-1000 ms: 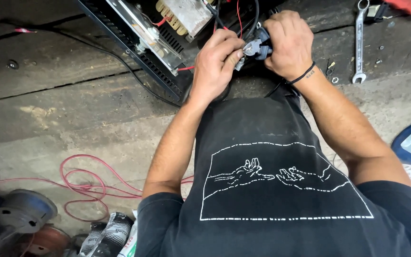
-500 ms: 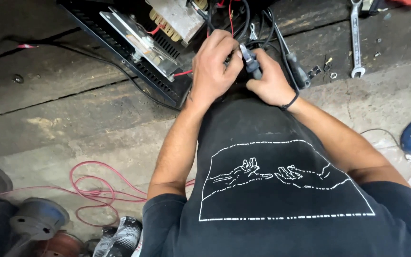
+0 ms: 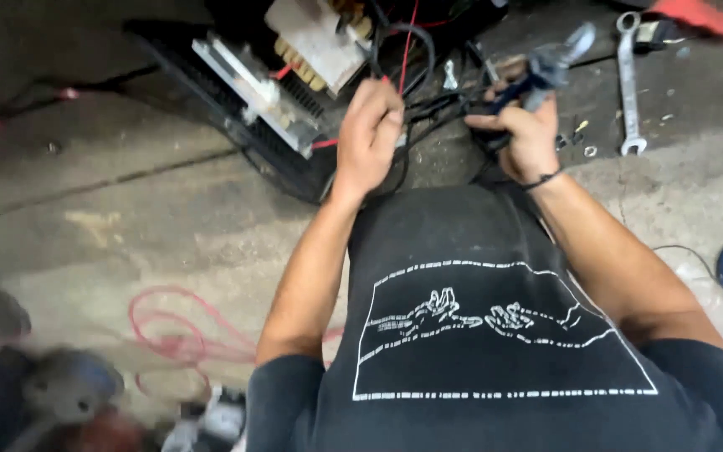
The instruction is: Repairing and inspecting an electronic device, involving adjusting terminal screws with a screwdriver and measuring components with a micrometer.
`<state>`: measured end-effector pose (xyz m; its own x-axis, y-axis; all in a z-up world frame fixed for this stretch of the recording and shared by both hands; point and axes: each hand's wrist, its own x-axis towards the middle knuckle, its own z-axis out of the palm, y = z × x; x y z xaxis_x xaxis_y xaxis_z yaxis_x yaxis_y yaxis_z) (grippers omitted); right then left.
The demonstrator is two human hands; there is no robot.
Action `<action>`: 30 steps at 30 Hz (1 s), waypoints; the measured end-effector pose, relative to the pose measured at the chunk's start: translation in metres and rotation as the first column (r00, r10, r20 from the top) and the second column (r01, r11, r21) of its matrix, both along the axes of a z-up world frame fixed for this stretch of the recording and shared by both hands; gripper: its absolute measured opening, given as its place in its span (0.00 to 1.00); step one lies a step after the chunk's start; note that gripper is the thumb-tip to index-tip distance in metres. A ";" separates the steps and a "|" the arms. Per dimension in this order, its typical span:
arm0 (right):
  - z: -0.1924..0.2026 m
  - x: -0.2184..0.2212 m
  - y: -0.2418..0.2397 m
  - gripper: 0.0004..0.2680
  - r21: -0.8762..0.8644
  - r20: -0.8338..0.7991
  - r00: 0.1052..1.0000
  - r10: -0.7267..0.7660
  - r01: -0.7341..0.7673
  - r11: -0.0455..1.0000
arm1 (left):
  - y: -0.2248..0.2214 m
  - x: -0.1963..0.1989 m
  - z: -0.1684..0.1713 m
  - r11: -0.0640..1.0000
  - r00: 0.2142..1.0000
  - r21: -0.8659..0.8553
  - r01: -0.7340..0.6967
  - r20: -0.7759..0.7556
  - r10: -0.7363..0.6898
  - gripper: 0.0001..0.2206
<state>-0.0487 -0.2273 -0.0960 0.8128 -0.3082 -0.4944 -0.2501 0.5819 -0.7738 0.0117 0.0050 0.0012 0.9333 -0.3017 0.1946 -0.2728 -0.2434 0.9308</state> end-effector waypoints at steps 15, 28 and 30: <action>0.080 0.010 -0.081 0.19 -0.809 -0.543 0.759 0.359 -0.357 -0.467 | 0.001 -0.011 0.007 0.987 0.997 0.151 0.051 -0.066 -0.042 0.07; 0.104 0.062 -0.010 0.05 -0.795 -0.221 0.308 0.925 0.493 -0.354 | 0.001 -0.016 -0.001 0.883 0.960 0.470 -0.003 0.247 -0.128 0.05; 0.095 0.055 -0.005 0.07 -0.819 -0.234 0.302 0.924 0.451 -0.355 | -0.001 -0.017 -0.005 0.861 0.941 0.507 -0.025 0.303 -0.151 0.07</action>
